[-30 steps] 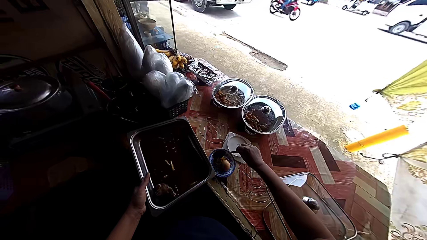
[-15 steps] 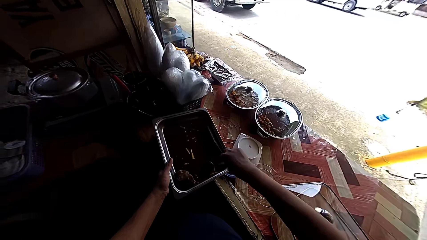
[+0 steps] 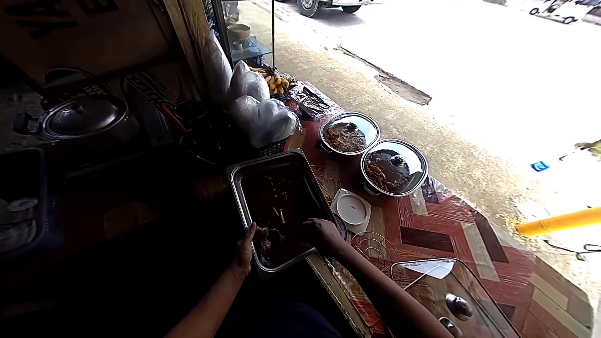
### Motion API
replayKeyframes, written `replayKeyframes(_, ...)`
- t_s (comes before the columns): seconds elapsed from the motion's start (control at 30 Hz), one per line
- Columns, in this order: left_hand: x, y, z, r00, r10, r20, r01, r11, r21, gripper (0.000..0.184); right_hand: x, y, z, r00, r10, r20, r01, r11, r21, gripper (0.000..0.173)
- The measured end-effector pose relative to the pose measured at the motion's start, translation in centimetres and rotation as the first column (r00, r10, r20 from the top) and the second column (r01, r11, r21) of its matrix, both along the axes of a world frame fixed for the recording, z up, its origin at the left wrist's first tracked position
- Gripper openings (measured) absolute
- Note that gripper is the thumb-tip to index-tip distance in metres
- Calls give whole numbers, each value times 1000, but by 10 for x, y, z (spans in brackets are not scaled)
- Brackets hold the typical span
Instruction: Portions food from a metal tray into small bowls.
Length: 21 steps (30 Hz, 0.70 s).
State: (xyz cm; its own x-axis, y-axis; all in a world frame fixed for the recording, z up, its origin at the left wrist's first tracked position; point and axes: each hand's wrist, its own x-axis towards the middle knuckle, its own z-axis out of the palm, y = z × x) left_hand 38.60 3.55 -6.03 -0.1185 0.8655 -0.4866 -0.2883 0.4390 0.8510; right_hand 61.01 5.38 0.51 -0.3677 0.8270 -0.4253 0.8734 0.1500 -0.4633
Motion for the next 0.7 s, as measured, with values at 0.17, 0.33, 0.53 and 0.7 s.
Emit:
replayKeyframes(0.17, 2, -2, -4, 999, -33, 32, 33, 999, 25, 40, 3, 5, -3, 999, -42, 3, 42, 998, -51, 31)
replayKeyframes(0.33, 1, -6, -7, 996, -84, 22, 83, 996, 43, 44, 5, 13, -4, 1000, -12, 6, 13, 999, -52, 31)
replayKeyframes(0.53, -3, -7, -6, 994, -100, -42, 101, 995, 17, 48, 33, 12, -11, 992, -88, -93, 86, 996, -32, 29)
replayKeyframes(0.7, 0, -5, -5, 999, -44, -16, 43, 998, -44, 48, 33, 9, -2, 992, -93, 87, 98, 993, -64, 30)
